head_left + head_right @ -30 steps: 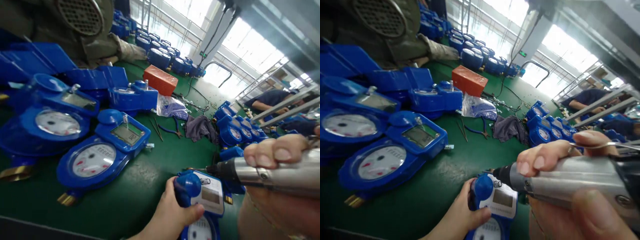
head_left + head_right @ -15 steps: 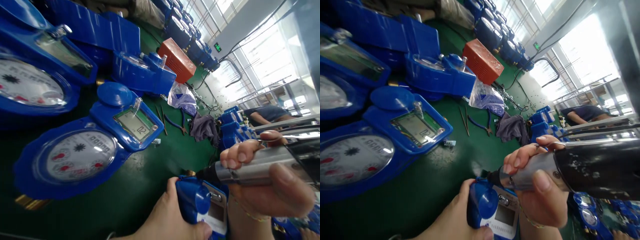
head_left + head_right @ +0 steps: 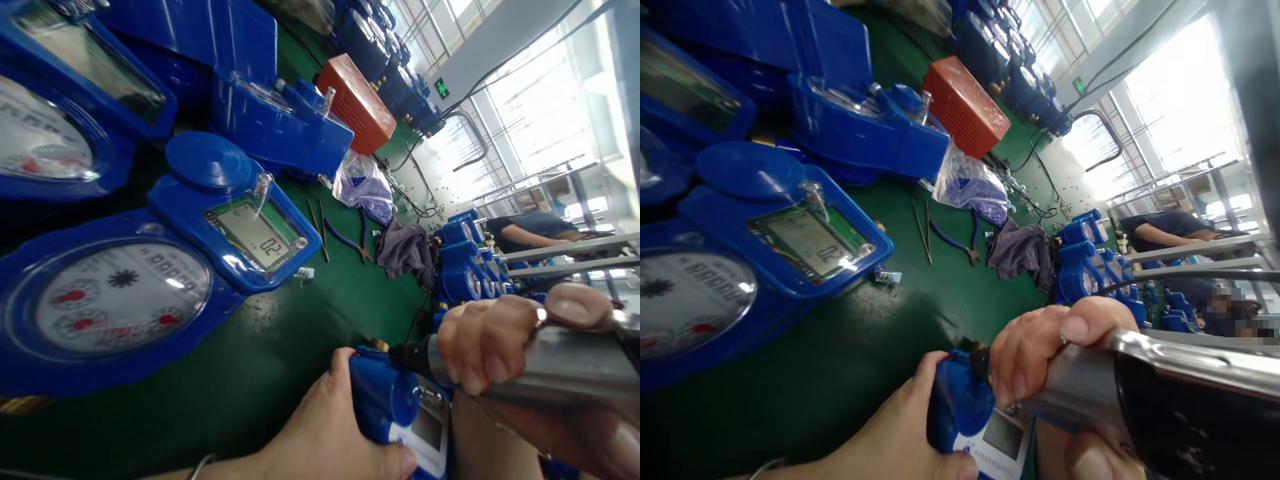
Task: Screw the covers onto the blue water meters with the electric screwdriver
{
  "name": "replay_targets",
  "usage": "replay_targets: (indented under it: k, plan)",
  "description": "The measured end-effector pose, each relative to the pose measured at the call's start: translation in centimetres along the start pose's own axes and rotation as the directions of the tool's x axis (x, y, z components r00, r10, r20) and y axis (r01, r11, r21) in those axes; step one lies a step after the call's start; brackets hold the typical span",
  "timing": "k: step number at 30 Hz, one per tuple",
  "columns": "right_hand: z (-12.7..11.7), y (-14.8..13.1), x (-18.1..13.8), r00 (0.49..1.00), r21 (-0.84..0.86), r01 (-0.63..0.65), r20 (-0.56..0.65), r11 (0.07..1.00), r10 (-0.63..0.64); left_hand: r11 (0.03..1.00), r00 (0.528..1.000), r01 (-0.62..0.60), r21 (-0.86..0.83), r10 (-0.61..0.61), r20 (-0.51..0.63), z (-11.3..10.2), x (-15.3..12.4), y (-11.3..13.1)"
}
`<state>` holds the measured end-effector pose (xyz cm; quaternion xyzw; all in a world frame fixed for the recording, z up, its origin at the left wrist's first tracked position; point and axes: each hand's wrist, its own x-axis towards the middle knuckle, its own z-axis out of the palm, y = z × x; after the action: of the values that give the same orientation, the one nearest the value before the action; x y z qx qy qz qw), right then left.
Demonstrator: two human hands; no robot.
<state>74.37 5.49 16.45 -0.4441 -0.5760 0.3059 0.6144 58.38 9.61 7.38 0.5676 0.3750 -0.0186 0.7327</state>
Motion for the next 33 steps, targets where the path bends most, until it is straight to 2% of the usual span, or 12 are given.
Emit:
replay_targets:
  k: [6, 11, 15, 17, 23, 28, 33]
  plan:
    - [-1.1, 1.1, 0.5, 0.981, 0.092, 0.028, 0.186, 0.995, -0.045, 0.998, 1.000, -0.026, 0.060, 0.025, 0.014, 0.0, 0.3, -0.2]
    - [-0.3, 0.4, 0.8, 0.994, 0.067, 0.037, 0.103, 0.997, -0.043, 0.997, 0.999, -0.035, 0.074, 0.034, 0.026, 0.3, 0.4, -0.3]
    - [-0.2, -0.1, 1.0, 0.991, 0.069, 0.014, 0.131, 0.998, -0.023, 0.996, 0.998, -0.062, 0.059, 0.063, -0.014, 0.3, 0.4, -0.3]
    - [-0.4, 0.0, 0.9, 0.988, 0.095, 0.029, 0.150, 0.995, -0.043, 0.996, 0.998, -0.066, 0.052, 0.066, 0.001, 0.2, 0.4, -0.2]
    - [-0.8, 0.2, 0.8, 0.990, 0.061, -0.032, 0.136, 0.998, 0.023, 0.997, 0.997, -0.073, 0.024, 0.072, 0.031, 0.0, 0.3, 0.2]
    - [-0.8, -0.2, 0.7, 0.993, 0.046, 0.022, 0.119, 0.999, -0.027, 0.998, 0.999, -0.036, 0.043, 0.034, 0.037, 0.1, 0.3, -0.1]
    - [-0.2, -0.3, 0.5, 0.995, -0.017, 0.015, 0.094, 1.000, -0.014, 0.997, 0.998, -0.052, 0.051, 0.050, 0.034, 0.4, 0.5, -0.9]
